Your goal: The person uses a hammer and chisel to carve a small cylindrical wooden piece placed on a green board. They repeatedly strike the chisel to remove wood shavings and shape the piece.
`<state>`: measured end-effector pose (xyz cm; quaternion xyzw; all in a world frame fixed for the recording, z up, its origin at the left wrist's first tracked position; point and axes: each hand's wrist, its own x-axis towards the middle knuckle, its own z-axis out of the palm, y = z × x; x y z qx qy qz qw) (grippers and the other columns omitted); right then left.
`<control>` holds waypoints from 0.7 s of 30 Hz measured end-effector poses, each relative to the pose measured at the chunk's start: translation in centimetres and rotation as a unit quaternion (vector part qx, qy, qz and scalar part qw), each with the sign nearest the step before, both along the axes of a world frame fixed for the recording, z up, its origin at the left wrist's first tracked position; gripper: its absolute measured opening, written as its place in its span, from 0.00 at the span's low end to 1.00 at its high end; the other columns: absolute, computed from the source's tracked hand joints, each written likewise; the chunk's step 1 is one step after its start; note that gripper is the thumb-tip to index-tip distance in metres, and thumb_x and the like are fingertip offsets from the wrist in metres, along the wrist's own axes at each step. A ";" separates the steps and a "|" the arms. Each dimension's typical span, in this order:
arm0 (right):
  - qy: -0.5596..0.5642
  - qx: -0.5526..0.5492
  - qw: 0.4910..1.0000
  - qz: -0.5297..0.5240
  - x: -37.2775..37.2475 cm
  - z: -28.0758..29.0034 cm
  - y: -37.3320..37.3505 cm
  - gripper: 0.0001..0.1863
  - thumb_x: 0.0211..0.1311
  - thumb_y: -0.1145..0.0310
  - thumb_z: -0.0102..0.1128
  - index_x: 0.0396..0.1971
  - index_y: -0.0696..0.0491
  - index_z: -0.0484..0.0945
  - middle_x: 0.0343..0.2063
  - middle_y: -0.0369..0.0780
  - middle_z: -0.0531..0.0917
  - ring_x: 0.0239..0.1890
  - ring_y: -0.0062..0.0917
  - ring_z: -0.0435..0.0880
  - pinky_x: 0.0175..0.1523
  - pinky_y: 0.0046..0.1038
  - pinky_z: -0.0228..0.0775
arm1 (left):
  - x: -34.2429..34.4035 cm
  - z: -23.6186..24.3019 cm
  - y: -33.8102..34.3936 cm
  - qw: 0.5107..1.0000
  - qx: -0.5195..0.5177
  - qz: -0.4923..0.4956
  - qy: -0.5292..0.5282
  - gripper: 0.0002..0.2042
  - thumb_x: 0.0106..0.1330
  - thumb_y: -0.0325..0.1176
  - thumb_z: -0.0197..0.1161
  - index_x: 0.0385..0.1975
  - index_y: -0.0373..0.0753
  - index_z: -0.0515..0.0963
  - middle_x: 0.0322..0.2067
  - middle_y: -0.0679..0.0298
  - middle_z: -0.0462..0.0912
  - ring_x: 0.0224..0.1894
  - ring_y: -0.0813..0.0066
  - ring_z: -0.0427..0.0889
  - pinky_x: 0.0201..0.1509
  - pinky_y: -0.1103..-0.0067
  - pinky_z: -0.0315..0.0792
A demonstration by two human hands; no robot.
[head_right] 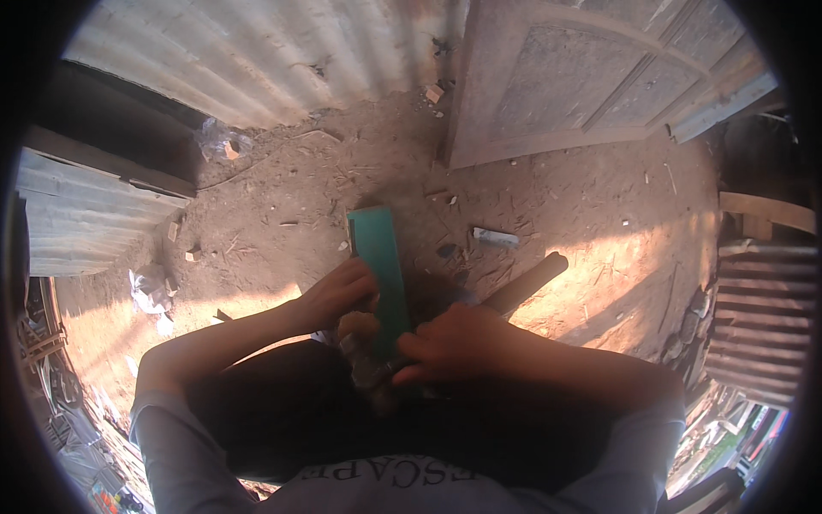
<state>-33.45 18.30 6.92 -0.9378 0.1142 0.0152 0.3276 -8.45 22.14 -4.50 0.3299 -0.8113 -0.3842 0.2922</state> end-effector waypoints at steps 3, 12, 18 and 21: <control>-0.019 0.001 0.999 -0.036 -0.5 1.4 -1.1 0.23 0.55 0.47 0.62 0.20 0.52 0.67 0.13 0.38 0.71 0.16 0.34 0.77 0.19 0.34 0.66 | -1.3 0.9 -1.1 1.000 -0.004 0.000 0.021 0.08 0.55 0.25 0.61 0.33 0.38 0.70 0.33 0.58 0.70 0.40 0.57 0.71 0.42 0.69 0.66; -0.062 0.017 0.990 -0.124 -2.0 2.0 -2.2 0.21 0.59 0.50 0.61 0.21 0.52 0.70 0.14 0.39 0.73 0.17 0.37 0.77 0.22 0.36 0.67 | -4.0 0.7 -4.3 0.995 0.038 -0.004 0.097 0.10 0.56 0.30 0.63 0.30 0.39 0.68 0.31 0.58 0.69 0.39 0.56 0.71 0.41 0.69 0.66; -0.076 -0.011 0.994 -0.072 -2.7 1.7 -2.1 0.21 0.57 0.49 0.61 0.22 0.52 0.69 0.13 0.38 0.73 0.16 0.35 0.76 0.22 0.35 0.67 | -3.5 0.6 -3.3 0.990 0.099 0.028 0.093 0.10 0.55 0.30 0.63 0.29 0.38 0.67 0.30 0.58 0.69 0.38 0.57 0.71 0.41 0.69 0.66; -0.079 -0.019 0.996 -0.035 -3.0 1.1 -1.9 0.21 0.56 0.48 0.62 0.21 0.51 0.69 0.14 0.38 0.72 0.16 0.33 0.76 0.21 0.34 0.67 | -3.6 0.5 -2.6 0.992 0.085 0.033 0.082 0.11 0.54 0.30 0.64 0.29 0.38 0.68 0.30 0.58 0.69 0.38 0.57 0.71 0.41 0.69 0.66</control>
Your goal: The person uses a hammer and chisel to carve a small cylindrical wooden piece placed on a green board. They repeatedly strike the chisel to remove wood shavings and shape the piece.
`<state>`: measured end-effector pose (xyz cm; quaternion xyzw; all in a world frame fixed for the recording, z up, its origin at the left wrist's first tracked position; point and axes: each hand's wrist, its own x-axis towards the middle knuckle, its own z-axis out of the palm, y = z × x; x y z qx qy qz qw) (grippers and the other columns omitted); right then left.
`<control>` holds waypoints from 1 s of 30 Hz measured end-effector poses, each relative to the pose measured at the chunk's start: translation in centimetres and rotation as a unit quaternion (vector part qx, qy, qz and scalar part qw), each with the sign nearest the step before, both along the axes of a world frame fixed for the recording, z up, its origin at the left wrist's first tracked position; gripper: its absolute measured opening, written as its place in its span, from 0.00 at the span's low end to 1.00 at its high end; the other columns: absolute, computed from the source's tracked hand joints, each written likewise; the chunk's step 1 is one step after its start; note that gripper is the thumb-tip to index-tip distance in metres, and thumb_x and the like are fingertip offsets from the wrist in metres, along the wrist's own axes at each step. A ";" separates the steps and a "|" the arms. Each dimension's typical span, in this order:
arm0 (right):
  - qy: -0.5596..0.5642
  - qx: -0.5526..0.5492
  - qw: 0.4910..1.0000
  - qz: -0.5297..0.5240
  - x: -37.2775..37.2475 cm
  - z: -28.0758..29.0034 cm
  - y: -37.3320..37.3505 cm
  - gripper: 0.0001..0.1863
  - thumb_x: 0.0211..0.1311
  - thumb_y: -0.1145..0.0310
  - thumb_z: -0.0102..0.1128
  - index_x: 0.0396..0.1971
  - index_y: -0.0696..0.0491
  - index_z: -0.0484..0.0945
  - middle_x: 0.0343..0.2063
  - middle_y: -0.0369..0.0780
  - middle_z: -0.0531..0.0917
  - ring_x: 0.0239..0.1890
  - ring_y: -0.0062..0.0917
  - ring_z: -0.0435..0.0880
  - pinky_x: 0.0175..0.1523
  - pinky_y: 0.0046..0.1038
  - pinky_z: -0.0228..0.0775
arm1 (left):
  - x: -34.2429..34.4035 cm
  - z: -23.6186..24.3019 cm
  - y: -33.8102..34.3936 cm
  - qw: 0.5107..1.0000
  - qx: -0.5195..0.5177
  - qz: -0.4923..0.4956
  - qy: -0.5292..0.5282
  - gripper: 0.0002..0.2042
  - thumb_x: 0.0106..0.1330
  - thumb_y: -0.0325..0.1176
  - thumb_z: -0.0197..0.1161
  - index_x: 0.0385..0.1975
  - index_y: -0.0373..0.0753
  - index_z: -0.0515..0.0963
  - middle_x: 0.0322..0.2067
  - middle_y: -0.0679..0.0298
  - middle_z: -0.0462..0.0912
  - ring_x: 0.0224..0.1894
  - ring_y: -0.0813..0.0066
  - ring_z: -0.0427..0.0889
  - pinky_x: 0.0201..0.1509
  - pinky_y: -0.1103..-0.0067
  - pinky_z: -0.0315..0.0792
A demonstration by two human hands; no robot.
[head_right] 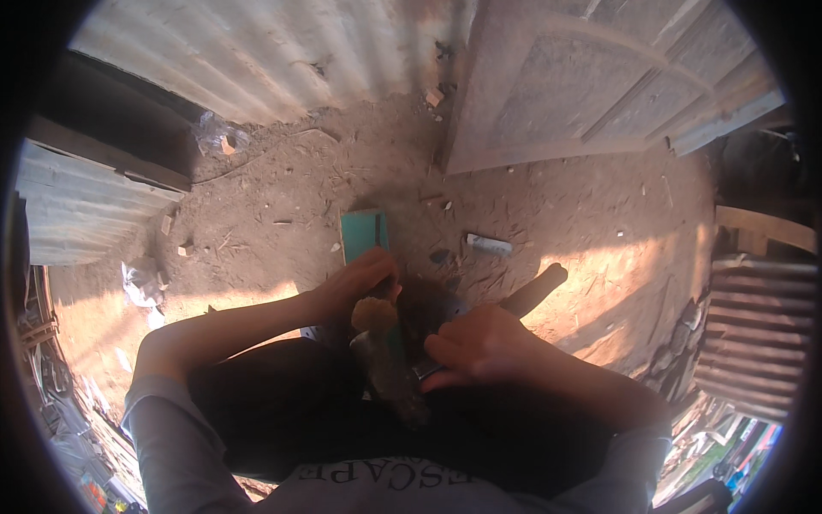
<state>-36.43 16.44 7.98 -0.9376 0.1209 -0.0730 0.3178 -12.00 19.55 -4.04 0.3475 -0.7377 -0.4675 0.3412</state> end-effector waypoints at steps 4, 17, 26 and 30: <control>0.098 0.038 0.993 -0.063 0.2 -1.6 2.4 0.23 0.52 0.48 0.64 0.20 0.51 0.66 0.14 0.38 0.68 0.16 0.33 0.74 0.19 0.34 0.64 | -0.1 -0.5 0.0 1.000 0.008 -0.014 0.006 0.11 0.53 0.30 0.65 0.30 0.38 0.68 0.30 0.58 0.70 0.38 0.57 0.71 0.41 0.69 0.66; 0.026 0.037 0.996 0.080 0.2 -0.1 1.8 0.25 0.56 0.42 0.59 0.21 0.50 0.67 0.13 0.36 0.70 0.15 0.33 0.76 0.17 0.34 0.64 | 0.1 -1.0 0.5 0.999 0.002 -0.039 -0.024 0.11 0.54 0.29 0.64 0.31 0.38 0.68 0.31 0.59 0.71 0.38 0.57 0.72 0.43 0.68 0.66; 0.136 0.016 0.989 0.064 0.5 -1.1 0.5 0.26 0.60 0.40 0.53 0.21 0.50 0.68 0.12 0.36 0.73 0.13 0.34 0.77 0.15 0.33 0.66 | -1.2 -1.5 -0.2 0.997 -0.070 -0.023 -0.024 0.08 0.56 0.28 0.62 0.30 0.38 0.69 0.30 0.58 0.71 0.37 0.56 0.72 0.41 0.67 0.66; 0.137 0.033 0.987 0.074 -0.3 -2.1 0.4 0.26 0.61 0.40 0.53 0.22 0.50 0.69 0.12 0.36 0.72 0.12 0.33 0.76 0.15 0.33 0.66 | -1.5 -0.6 -1.2 0.999 -0.038 -0.030 -0.021 0.07 0.56 0.28 0.61 0.30 0.39 0.69 0.29 0.59 0.72 0.37 0.56 0.72 0.41 0.67 0.66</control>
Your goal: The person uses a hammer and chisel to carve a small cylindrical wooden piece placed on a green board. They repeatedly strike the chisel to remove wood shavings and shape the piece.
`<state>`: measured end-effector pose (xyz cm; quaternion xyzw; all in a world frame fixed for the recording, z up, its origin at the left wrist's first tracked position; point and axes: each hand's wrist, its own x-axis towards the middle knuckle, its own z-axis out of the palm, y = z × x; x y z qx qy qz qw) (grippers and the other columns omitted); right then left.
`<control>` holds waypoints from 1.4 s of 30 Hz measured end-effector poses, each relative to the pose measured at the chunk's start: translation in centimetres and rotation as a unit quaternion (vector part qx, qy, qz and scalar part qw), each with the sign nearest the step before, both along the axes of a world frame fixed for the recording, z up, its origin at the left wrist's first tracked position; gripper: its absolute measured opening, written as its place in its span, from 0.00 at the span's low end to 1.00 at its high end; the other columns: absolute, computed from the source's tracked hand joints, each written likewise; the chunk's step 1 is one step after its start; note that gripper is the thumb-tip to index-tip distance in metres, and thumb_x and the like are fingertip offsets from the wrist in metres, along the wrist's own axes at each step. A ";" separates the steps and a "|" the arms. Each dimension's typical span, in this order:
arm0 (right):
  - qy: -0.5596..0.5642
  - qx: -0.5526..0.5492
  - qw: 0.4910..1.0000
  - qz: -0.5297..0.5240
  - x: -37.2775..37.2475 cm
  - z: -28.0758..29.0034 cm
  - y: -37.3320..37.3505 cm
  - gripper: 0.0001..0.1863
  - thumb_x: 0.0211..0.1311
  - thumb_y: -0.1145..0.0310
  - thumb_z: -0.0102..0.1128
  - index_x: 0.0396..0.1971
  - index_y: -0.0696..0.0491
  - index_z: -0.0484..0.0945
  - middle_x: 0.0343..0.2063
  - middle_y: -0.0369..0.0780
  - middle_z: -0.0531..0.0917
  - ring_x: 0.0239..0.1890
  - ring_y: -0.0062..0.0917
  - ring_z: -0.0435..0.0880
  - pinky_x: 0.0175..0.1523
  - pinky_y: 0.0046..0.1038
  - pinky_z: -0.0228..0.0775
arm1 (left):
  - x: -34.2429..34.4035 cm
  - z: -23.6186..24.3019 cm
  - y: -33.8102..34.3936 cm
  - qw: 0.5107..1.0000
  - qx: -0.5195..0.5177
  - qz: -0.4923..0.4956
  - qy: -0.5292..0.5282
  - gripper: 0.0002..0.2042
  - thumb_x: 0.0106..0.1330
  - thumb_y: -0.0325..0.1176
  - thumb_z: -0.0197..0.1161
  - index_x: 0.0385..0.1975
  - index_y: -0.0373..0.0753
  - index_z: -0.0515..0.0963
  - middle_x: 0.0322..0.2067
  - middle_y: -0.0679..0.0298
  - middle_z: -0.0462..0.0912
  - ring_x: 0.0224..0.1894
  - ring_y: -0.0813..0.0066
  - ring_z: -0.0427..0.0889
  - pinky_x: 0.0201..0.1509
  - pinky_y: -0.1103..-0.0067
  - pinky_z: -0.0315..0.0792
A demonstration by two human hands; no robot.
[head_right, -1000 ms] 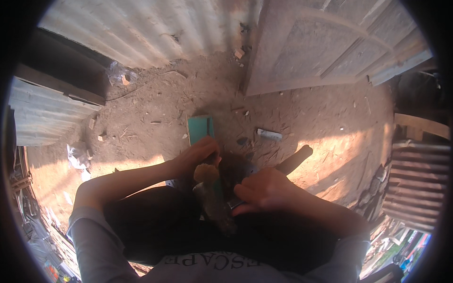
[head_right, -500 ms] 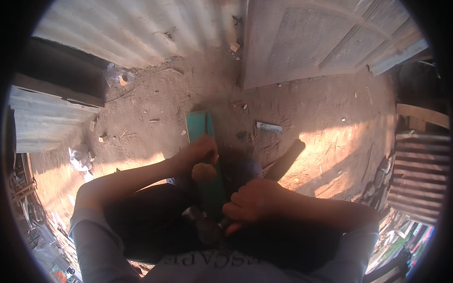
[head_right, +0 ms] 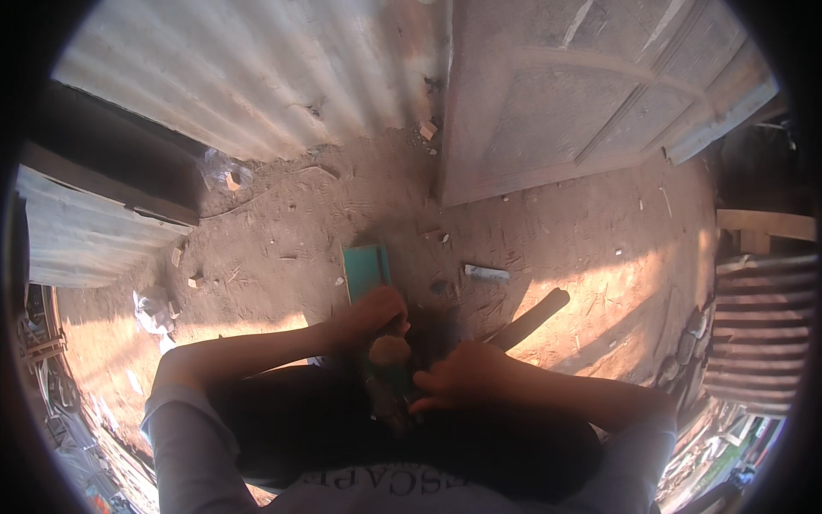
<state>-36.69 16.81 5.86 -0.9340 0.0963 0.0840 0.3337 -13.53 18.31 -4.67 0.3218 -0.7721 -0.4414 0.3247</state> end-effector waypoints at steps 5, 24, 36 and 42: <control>0.021 0.047 0.998 -0.020 -1.0 -0.2 -1.0 0.25 0.59 0.40 0.55 0.22 0.50 0.70 0.13 0.37 0.72 0.15 0.33 0.78 0.17 0.32 0.66 | 0.2 -0.2 -1.0 1.000 0.014 -0.009 0.007 0.08 0.55 0.28 0.62 0.31 0.39 0.70 0.30 0.60 0.72 0.37 0.57 0.72 0.43 0.68 0.65; 0.053 0.068 0.993 -0.075 -0.6 1.4 -1.3 0.25 0.57 0.40 0.56 0.23 0.50 0.70 0.14 0.39 0.73 0.18 0.35 0.79 0.22 0.38 0.68 | 1.0 -0.7 0.5 1.000 0.011 -0.007 0.004 0.08 0.55 0.29 0.61 0.30 0.39 0.68 0.29 0.58 0.69 0.37 0.56 0.70 0.41 0.69 0.65; -0.133 -0.009 0.988 0.077 -1.5 2.8 -0.2 0.26 0.53 0.40 0.60 0.16 0.47 0.65 0.11 0.33 0.69 0.12 0.26 0.73 0.15 0.28 0.61 | 0.3 -1.5 0.9 0.997 -0.064 -0.025 -0.036 0.07 0.54 0.28 0.59 0.29 0.39 0.68 0.28 0.59 0.69 0.35 0.60 0.70 0.40 0.70 0.66; -0.017 -0.027 0.998 -0.046 -1.7 0.6 0.0 0.26 0.53 0.39 0.59 0.17 0.47 0.66 0.11 0.33 0.67 0.12 0.26 0.73 0.16 0.28 0.63 | 0.6 -2.3 2.6 0.987 -0.108 -0.064 -0.102 0.09 0.51 0.27 0.59 0.29 0.38 0.67 0.29 0.60 0.69 0.35 0.63 0.70 0.41 0.70 0.67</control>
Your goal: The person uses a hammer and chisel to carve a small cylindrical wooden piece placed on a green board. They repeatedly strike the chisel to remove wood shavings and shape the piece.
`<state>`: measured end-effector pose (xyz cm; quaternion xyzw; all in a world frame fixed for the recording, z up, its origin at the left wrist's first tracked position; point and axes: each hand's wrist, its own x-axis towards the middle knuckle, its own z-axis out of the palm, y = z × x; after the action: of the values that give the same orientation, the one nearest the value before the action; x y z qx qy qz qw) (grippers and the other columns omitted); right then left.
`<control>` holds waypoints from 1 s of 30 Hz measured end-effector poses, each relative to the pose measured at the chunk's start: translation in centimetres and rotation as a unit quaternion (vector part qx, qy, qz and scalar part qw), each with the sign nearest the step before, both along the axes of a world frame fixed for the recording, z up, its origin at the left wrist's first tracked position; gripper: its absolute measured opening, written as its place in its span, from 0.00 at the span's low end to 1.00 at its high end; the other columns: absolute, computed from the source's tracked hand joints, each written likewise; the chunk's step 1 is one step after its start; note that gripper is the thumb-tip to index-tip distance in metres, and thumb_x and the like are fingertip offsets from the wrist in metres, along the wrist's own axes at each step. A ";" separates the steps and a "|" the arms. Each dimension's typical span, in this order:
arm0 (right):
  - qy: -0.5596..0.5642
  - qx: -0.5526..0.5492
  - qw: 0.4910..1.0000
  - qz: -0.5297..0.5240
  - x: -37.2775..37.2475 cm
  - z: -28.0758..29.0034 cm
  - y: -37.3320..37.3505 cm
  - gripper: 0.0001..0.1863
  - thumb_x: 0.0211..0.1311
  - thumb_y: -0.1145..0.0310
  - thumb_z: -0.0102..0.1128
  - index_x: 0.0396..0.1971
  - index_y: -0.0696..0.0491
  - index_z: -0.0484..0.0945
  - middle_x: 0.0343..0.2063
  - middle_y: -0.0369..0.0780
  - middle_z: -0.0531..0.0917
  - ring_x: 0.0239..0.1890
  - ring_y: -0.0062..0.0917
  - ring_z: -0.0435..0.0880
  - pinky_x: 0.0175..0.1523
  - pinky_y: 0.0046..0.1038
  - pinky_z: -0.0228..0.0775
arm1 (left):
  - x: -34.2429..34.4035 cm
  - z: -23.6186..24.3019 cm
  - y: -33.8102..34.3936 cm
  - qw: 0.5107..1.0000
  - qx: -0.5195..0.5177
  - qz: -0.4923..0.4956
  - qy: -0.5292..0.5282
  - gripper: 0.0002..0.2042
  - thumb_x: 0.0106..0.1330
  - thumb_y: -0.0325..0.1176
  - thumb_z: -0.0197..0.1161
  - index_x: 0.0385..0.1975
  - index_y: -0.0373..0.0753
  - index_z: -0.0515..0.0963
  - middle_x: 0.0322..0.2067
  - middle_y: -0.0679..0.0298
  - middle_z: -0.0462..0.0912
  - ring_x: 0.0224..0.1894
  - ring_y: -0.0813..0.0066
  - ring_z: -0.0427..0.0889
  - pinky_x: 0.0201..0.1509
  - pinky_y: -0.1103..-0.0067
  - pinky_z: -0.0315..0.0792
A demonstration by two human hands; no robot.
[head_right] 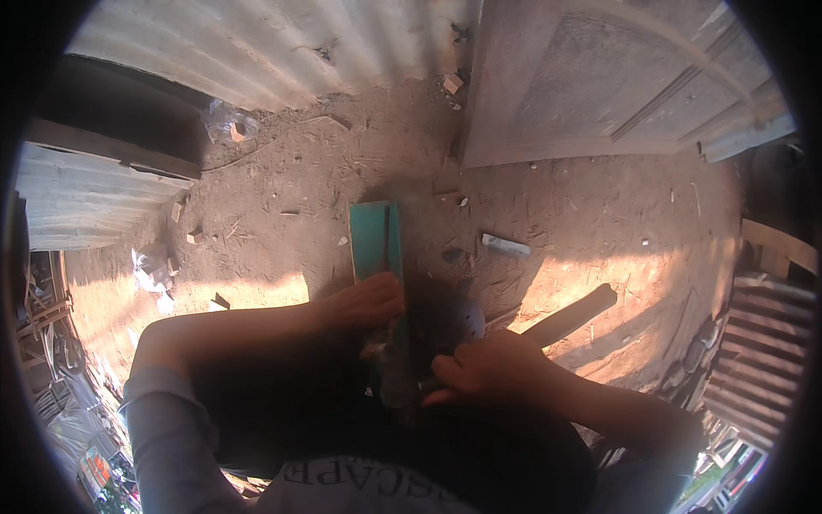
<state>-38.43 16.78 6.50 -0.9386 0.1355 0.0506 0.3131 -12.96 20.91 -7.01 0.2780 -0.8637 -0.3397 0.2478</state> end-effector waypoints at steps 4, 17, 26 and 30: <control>-0.038 0.028 0.998 0.038 0.4 0.7 0.3 0.26 0.54 0.39 0.59 0.18 0.48 0.67 0.10 0.34 0.69 0.14 0.26 0.76 0.17 0.29 0.65 | 1.0 -0.6 1.0 0.999 -0.003 -0.029 0.016 0.09 0.51 0.27 0.60 0.29 0.37 0.66 0.30 0.60 0.68 0.36 0.63 0.70 0.44 0.69 0.67; -0.063 0.011 0.997 0.050 1.8 2.2 0.4 0.25 0.54 0.41 0.60 0.19 0.48 0.67 0.12 0.34 0.68 0.14 0.27 0.75 0.17 0.29 0.64 | 1.0 1.9 0.1 0.998 0.059 0.015 0.034 0.11 0.58 0.32 0.65 0.29 0.37 0.67 0.30 0.60 0.69 0.37 0.61 0.71 0.44 0.69 0.68; -0.025 0.049 0.998 0.041 1.0 -0.3 1.8 0.25 0.60 0.42 0.52 0.23 0.51 0.69 0.15 0.38 0.73 0.17 0.31 0.79 0.20 0.31 0.68 | 2.6 -1.3 1.2 1.000 0.016 -0.018 0.004 0.11 0.57 0.30 0.65 0.29 0.38 0.67 0.29 0.60 0.69 0.38 0.61 0.72 0.47 0.68 0.69; -0.101 0.029 0.992 0.071 3.0 -1.2 2.9 0.26 0.56 0.40 0.57 0.19 0.49 0.66 0.12 0.34 0.69 0.15 0.26 0.76 0.17 0.29 0.64 | 2.5 -0.8 0.6 1.000 -0.011 -0.018 0.019 0.11 0.57 0.30 0.64 0.29 0.38 0.67 0.29 0.60 0.69 0.38 0.61 0.72 0.47 0.68 0.69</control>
<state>-35.40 19.73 5.30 -0.9368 0.0346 -0.0182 0.3475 -10.46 21.47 -7.86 0.2528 -0.8675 -0.3396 0.2610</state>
